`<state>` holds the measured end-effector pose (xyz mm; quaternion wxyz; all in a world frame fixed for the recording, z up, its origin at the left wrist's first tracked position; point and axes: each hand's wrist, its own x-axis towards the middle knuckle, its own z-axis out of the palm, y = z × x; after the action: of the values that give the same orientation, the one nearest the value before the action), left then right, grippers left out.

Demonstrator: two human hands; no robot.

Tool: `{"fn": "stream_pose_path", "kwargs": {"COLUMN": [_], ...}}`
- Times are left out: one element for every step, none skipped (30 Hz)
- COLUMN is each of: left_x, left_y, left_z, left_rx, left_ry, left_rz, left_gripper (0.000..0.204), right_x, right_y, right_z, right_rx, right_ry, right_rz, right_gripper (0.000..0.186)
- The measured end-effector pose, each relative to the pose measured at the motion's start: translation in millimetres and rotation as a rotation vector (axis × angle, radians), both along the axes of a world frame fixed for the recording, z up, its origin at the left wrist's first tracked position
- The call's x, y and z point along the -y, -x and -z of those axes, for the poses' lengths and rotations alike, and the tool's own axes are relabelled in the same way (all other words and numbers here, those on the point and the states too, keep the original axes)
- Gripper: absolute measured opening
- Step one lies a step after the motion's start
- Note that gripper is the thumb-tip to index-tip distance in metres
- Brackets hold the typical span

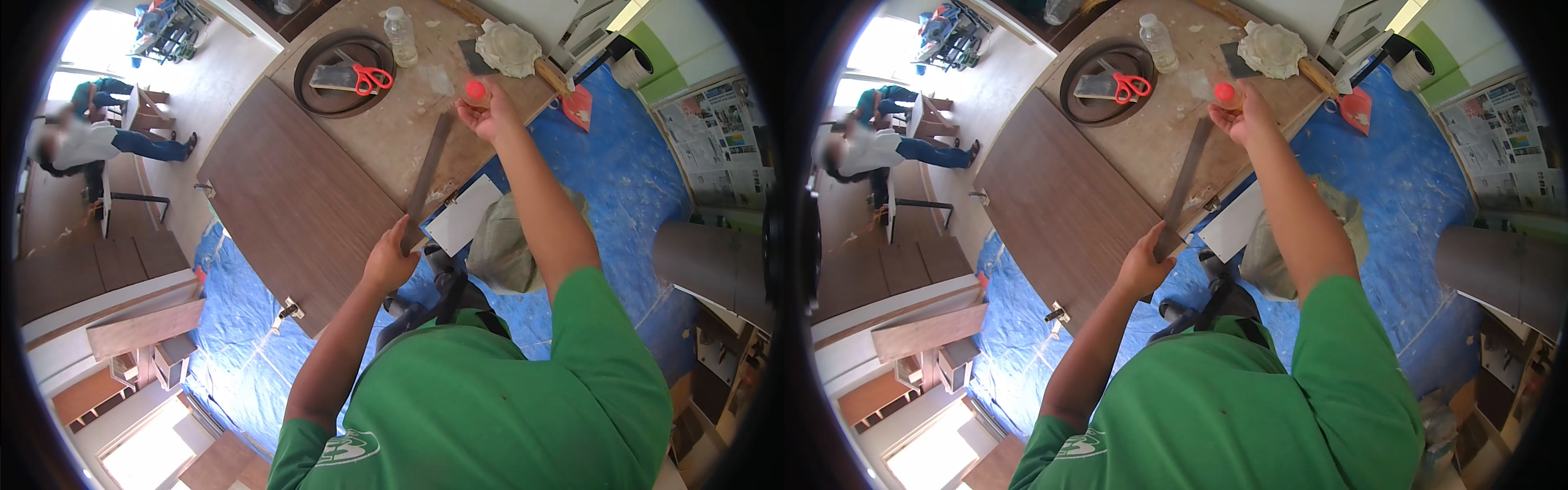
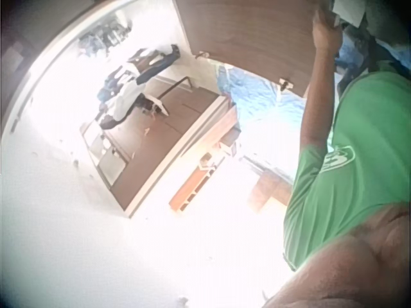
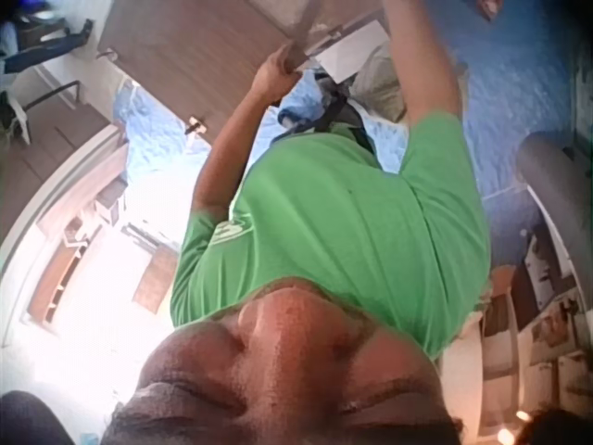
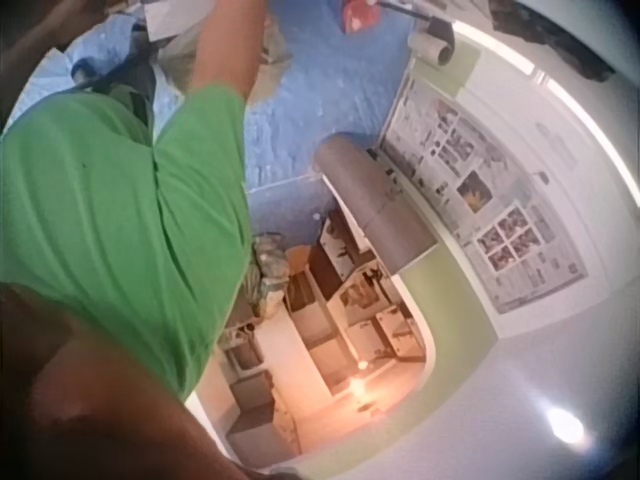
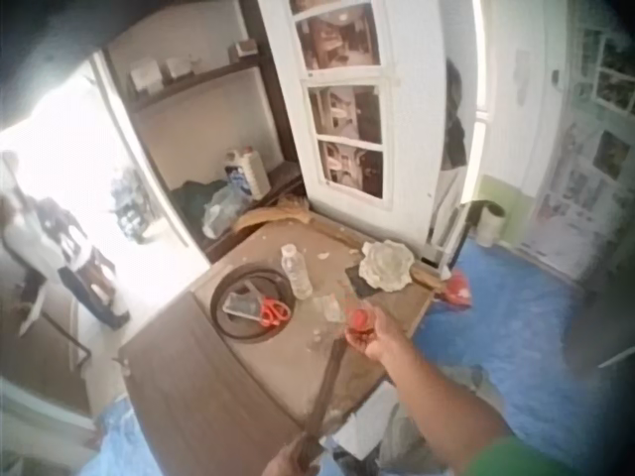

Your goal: The person cuts a strip of brown edge banding with scissors, peels the backing, and applies it to the edge of a wooden cabinet door. They then use a plastic bottle to press the banding along the edge to secure it.

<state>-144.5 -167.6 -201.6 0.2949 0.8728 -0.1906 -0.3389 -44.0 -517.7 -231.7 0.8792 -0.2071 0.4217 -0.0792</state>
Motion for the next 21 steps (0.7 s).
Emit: {"fn": "stream_pose_path", "kwargs": {"left_x": [-6,-10,-15,-19,-22,-25,-25,-25,-27,-31,-34,-37,-39,-38,-37,-33,-31,-30,-30,-30,-29], "left_y": [2,3,4,5,6,6,5,3,2,2,3,3,3,1,-1,-3,-6,-9,-12,-15,-18], "left_z": [4,6,8,9,7,6,1,-2,-1,4,8,11,15,12,9,-3,-10,-10,-11,-12,-14], "left_rx": [0.006,0.014,0.018,0.022,0.023,-0.013,-0.049,-0.082,-0.126,-0.169,-0.214,-0.185,-0.161,-0.137,-0.109,-0.084,-0.058,-0.043,-0.027,-0.011,-0.006], "left_ry": [-0.003,-0.005,0.01,0.024,0.036,0.029,0.024,0.019,0.04,0.061,0.087,0.107,0.125,0.142,0.112,0.082,0.052,0.055,0.058,0.06,0.054], "left_rz": [0.003,0.009,0.005,-0.001,-0.005,-0.019,-0.027,-0.038,-0.064,-0.094,-0.119,-0.11,-0.096,-0.079,-0.05,-0.021,0.007,0.024,0.039,0.054,0.074], "left_gripper": [0.08,0.081,0.082,0.082,0.082,0.082,0.083,0.083,0.082,0.082,0.082,0.082,0.082,0.082,0.082,0.082,0.082,0.082,0.082,0.082,0.081], "right_x": [2,7,11,12,14,15,18,21,22,16,10,7,11,16,22,19,15,11,10,9,9], "right_y": [7,18,29,40,54,66,78,87,93,99,107,110,113,116,120,122,122,122,123,124,125], "right_z": [0,0,-1,-6,-14,-19,-21,-21,-20,-23,-29,-33,-27,-17,-7,-7,-6,-5,-5,-5,-5], "right_rx": [0.062,0.127,0.192,0.195,0.195,0.195,0.188,0.183,0.178,0.195,0.211,0.226,0.257,0.288,0.32,0.337,0.354,0.371,0.41,0.449,0.487], "right_ry": [0.015,0.032,0.048,0.072,0.095,0.118,0.127,0.135,0.144,0.176,0.213,0.25,0.195,0.138,0.082,0.073,0.064,0.055,0.053,0.052,0.05], "right_rz": [-0.017,-0.031,-0.045,-0.051,-0.055,-0.059,-0.088,-0.121,-0.152,-0.158,-0.159,-0.16,-0.164,-0.165,-0.167,-0.079,0.009,0.096,0.147,0.197,0.247], "right_gripper": [0.055,0.052,0.05,0.046,0.043,0.04,0.039,0.039,0.038,0.039,0.04,0.041,0.041,0.041,0.041,0.04,0.038,0.036,0.035,0.035,0.034]}}
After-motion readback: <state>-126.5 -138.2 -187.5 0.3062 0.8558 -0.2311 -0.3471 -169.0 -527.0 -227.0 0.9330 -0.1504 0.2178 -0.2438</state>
